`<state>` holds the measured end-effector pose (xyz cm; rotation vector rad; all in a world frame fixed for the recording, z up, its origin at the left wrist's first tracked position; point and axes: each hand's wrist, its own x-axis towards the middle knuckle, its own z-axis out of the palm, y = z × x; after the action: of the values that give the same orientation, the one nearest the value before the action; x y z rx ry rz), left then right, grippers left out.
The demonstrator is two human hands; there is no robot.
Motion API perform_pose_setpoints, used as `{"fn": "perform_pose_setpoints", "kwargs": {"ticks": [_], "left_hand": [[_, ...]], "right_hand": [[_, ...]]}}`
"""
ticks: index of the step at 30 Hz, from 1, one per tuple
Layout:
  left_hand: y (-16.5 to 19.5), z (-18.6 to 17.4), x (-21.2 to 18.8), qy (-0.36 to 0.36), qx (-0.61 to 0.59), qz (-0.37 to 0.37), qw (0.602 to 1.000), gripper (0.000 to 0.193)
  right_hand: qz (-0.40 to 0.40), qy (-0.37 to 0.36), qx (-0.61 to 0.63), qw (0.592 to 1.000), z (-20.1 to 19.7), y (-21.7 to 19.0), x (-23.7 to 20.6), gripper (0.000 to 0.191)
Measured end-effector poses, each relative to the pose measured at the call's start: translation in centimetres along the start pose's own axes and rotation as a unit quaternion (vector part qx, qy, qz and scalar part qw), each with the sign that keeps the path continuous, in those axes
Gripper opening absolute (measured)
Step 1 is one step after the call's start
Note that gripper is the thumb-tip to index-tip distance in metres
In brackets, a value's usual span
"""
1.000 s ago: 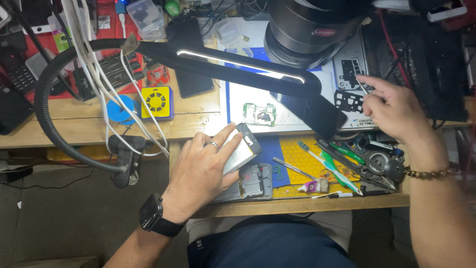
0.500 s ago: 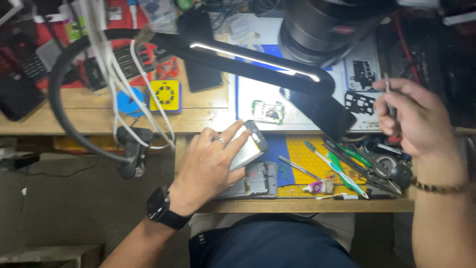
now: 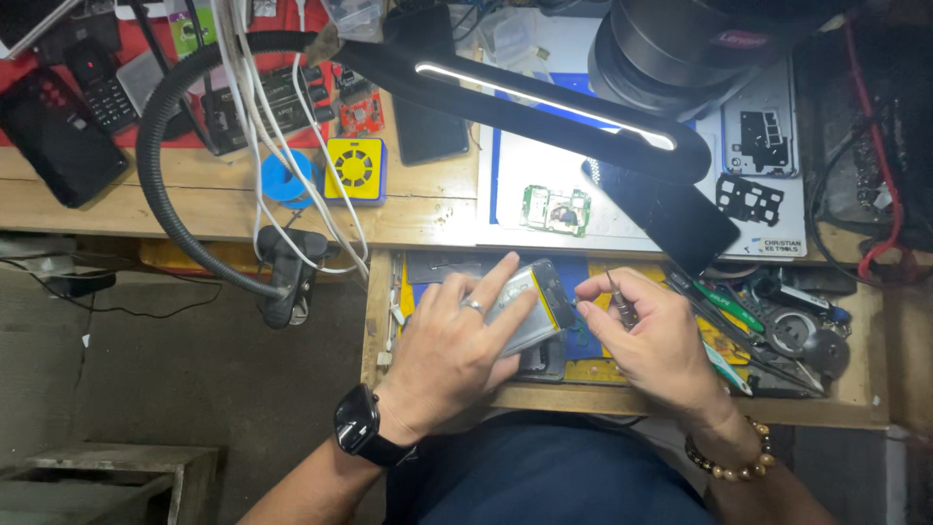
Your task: The person uses a metal spudger to pry and separate the internal components of a disassembled smartphone. They carefully lift the motherboard and battery, disconnecting ribbon cables and placing the parts on the workbench.
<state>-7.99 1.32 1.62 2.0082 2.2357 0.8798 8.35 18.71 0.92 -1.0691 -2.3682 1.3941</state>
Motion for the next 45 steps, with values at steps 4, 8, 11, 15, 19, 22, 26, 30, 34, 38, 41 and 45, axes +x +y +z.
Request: {"fn": "perform_pose_setpoints", "kwargs": {"ticks": [4, 8, 11, 15, 19, 22, 26, 30, 34, 38, 41, 45], "left_hand": [[1.0, 0.7, -0.7, 0.016, -0.001, 0.0, 1.0, 0.073], [1.5, 1.6, -1.2, 0.003, 0.01, 0.004, 1.0, 0.071], [1.7, 2.0, -1.5, -0.001, 0.016, 0.011, 1.0, 0.068], [1.9, 2.4, -1.6, 0.011, 0.026, 0.015, 0.999, 0.068], [1.9, 2.4, -1.7, 0.004, -0.019, -0.001, 1.0, 0.073], [2.0, 2.5, -1.8, -0.001, -0.036, -0.018, 0.999, 0.073], [2.2, 3.0, -2.0, 0.003, -0.049, -0.029, 0.998, 0.072], [2.1, 3.6, -2.3, 0.003, -0.063, -0.038, 0.997, 0.073], [2.1, 4.0, -2.4, 0.015, -0.063, -0.038, 0.997, 0.073], [2.2, 4.3, -2.4, 0.019, -0.065, -0.046, 0.997, 0.072], [2.2, 4.4, -2.5, 0.016, -0.07, -0.051, 0.996, 0.073], [2.0, 4.4, -2.4, 0.021, -0.076, -0.056, 0.995, 0.073]], "right_hand": [[0.019, 0.003, 0.023, 1.0, 0.3, 0.7, -0.2, 0.018], [-0.021, 0.012, 0.001, 1.0, 0.4, 1.0, -0.5, 0.02], [-0.045, 0.016, -0.026, 0.999, 0.4, 0.8, -0.6, 0.021], [-0.092, -0.001, -0.041, 0.995, 0.4, 0.9, -0.6, 0.017], [-0.021, 0.001, 0.004, 1.0, 0.7, 1.8, -0.6, 0.019], [0.018, -0.011, 0.053, 0.998, 0.6, 2.9, -0.7, 0.018], [0.066, -0.046, 0.162, 0.984, 0.4, 4.5, -0.9, 0.019], [0.135, -0.07, 0.264, 0.952, 0.1, 5.7, -1.1, 0.022], [0.172, -0.073, 0.31, 0.932, -0.1, 5.9, -1.2, 0.021], [0.176, -0.06, 0.291, 0.939, -0.1, 5.6, -1.4, 0.021], [0.173, -0.056, 0.272, 0.945, 0.0, 5.6, -1.4, 0.021], [0.15, -0.067, 0.281, 0.945, 0.0, 5.7, -1.3, 0.021]]}}
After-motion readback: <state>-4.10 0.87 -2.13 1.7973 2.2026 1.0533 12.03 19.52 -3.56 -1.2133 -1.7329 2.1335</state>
